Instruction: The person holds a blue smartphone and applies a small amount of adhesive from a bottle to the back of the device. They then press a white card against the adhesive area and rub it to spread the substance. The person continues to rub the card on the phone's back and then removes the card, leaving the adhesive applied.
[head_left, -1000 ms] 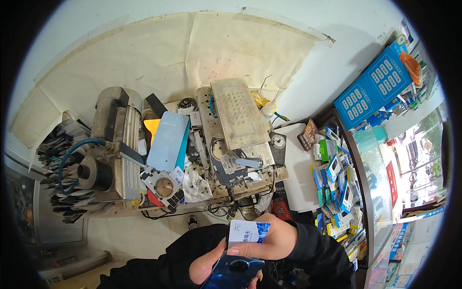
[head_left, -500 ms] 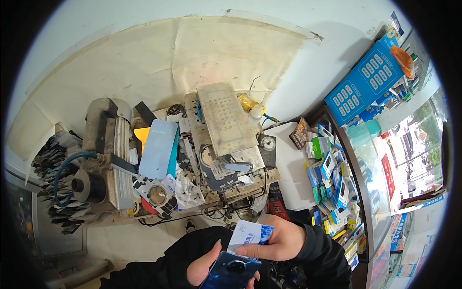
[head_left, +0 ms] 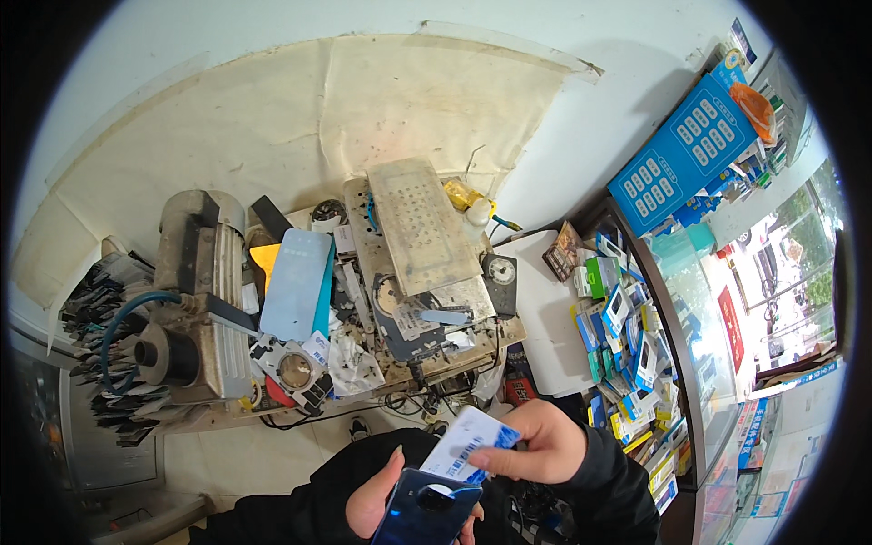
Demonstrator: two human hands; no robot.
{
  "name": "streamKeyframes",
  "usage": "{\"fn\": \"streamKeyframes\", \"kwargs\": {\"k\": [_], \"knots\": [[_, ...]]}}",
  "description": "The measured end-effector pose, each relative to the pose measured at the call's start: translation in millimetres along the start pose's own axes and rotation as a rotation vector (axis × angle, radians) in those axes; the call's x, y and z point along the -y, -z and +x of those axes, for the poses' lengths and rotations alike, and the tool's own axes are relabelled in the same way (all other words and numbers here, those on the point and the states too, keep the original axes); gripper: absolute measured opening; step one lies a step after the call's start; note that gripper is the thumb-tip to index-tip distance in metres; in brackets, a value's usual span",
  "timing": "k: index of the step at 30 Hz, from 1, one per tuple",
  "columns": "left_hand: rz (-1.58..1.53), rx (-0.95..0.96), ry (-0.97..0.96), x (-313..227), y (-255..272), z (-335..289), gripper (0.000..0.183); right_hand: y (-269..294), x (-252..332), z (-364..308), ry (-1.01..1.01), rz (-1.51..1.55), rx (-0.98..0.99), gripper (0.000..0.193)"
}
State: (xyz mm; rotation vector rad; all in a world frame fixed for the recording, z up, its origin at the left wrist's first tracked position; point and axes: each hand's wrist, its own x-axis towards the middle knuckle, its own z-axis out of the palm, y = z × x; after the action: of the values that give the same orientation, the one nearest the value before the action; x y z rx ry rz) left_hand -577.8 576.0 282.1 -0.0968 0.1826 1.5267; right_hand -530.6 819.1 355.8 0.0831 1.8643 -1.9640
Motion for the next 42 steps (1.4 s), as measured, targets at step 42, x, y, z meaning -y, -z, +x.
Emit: {"fn": "streamKeyframes", "kwargs": {"k": [42], "knots": [[0.218, -0.185, -0.162, -2.9, -2.4, -1.5, 0.092, -55.8, -30.8, -30.6, -0.166, 0.175, -0.089, 0.045]]}}
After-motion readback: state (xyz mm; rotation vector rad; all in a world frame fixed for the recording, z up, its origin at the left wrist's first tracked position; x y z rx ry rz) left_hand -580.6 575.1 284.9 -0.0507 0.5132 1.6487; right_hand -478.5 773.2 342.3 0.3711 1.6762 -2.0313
